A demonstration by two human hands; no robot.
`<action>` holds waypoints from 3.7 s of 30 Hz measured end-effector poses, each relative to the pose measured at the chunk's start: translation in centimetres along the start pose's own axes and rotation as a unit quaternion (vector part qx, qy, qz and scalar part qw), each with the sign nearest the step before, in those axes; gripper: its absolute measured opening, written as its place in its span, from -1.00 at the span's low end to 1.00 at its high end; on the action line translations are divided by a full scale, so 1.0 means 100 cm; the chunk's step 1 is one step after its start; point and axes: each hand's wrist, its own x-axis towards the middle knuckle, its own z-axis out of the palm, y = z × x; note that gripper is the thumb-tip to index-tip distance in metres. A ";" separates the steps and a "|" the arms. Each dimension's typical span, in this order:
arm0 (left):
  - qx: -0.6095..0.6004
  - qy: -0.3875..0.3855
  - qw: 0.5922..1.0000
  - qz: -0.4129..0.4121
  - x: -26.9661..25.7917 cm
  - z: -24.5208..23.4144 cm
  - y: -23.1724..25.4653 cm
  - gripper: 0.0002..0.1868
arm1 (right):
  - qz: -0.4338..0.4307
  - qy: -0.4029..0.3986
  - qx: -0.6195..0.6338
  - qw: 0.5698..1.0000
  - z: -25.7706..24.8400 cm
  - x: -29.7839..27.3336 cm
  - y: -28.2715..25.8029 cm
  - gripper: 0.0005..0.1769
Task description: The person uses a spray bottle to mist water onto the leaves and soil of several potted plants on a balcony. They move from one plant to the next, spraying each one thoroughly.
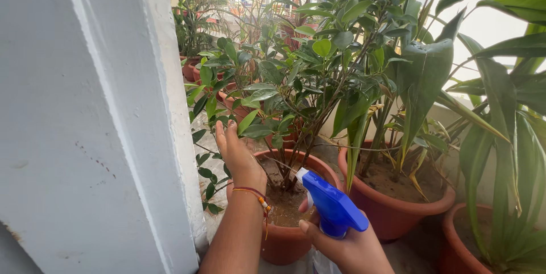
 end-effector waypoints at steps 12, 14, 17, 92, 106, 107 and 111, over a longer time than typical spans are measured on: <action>-0.032 0.021 0.995 0.088 -0.008 -0.008 0.003 -0.42 | 0.007 0.073 0.004 0.997 0.008 -0.016 0.014 -0.67; -0.042 0.022 0.994 0.094 -0.007 -0.010 0.002 -0.43 | -0.024 0.086 -0.039 0.995 0.010 -0.017 0.015 -0.67; -0.037 0.038 0.994 0.091 -0.005 -0.010 0.000 -0.44 | -0.064 0.068 -0.031 0.995 0.012 -0.016 0.019 -0.57; 0.303 -0.096 0.948 0.022 -0.037 -0.042 -0.164 -0.73 | -0.078 0.265 0.051 0.960 -0.045 0.031 0.063 -0.82; 0.714 -0.168 0.630 0.255 -0.104 -0.083 -0.129 -0.55 | 0.017 0.283 -0.019 0.959 -0.095 0.031 0.122 -0.67; 0.723 -0.178 0.605 0.283 -0.107 -0.097 -0.125 -0.50 | 0.027 0.287 -0.033 0.957 -0.099 0.031 0.135 -0.66; 0.731 -0.186 0.564 0.337 -0.110 -0.124 -0.125 -0.37 | 0.041 0.344 -0.075 0.935 -0.104 0.028 0.196 -0.62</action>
